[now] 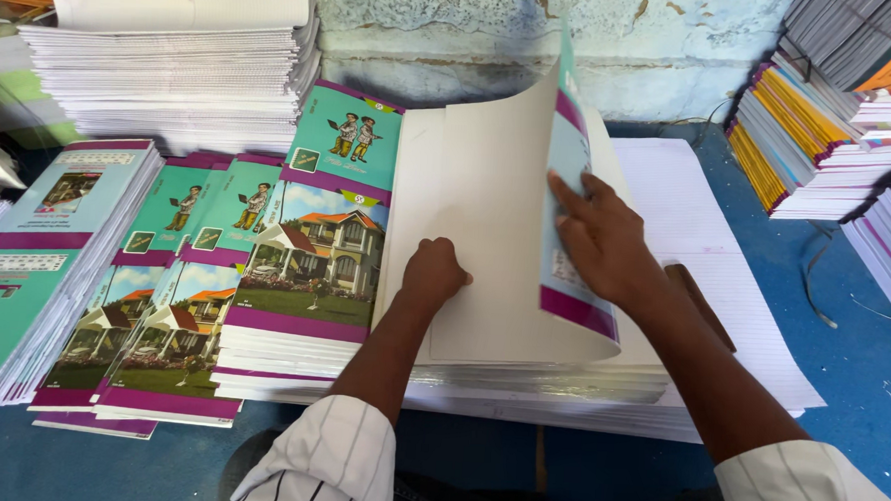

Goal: The person repeatedly folds a cover sheet over a stack of printed pages and presses the spine with a wooden block to crease the fold. The person handles multiple book units one at a time, aligning the cover and smoothing the spine before moving to the next unit.

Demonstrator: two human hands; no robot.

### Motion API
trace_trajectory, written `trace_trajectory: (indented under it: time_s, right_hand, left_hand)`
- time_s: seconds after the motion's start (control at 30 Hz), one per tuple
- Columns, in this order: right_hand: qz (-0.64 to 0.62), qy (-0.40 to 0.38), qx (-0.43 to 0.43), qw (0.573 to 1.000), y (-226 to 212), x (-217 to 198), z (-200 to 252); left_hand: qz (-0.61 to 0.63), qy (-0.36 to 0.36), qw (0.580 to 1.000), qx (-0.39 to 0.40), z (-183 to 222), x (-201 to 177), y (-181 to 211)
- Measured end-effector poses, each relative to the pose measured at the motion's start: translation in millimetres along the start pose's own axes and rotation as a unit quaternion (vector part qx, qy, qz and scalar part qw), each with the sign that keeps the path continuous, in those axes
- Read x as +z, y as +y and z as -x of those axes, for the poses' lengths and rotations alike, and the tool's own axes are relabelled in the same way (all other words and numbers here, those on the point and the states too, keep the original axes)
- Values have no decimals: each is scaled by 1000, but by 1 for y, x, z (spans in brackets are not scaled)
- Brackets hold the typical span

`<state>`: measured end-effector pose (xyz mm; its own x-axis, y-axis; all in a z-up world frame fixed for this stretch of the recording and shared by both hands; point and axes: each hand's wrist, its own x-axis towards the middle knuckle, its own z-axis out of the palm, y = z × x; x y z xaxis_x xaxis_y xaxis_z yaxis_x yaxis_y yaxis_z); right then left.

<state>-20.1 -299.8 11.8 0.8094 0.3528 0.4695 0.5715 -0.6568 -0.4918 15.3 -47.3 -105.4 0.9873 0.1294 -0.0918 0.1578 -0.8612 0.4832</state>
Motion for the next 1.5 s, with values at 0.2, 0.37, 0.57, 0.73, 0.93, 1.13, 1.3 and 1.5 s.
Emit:
trace_trajectory:
  time_s: [0.2,0.37,0.57,0.73,0.93,1.13,1.3,1.5]
  right_hand:
    - [135,-38,-28,990,-8,24,0]
    - [184,-36,-71,980,-17,39,0]
    - [225,-44,-104,968,-27,54,-3]
    - [252,-62,-128,957,-36,69,-3]
    - [261,-42,-151,952,-44,86,-6]
    - [233,-32,-152,960,-35,88,-13]
    - [187,-27,-108,976,-20,84,-27]
    - [120,-18,14,992,8,70,-58]
  left_hand:
    - [28,-5,1000,2,0,0,-4]
    - [59,11,997,39,-3,6,-16]
    - [278,-34,960,-26,-16,2,-26]
    - [434,-139,883,-117,-15,-16,-24]
    - [460,-152,865,-128,-8,-30,-19]
    - [487,-130,846,-173,-23,-19,-11]
    - [460,-123,859,-190,-31,-15,4]
    - [437,-159,856,-226,-23,-36,10]
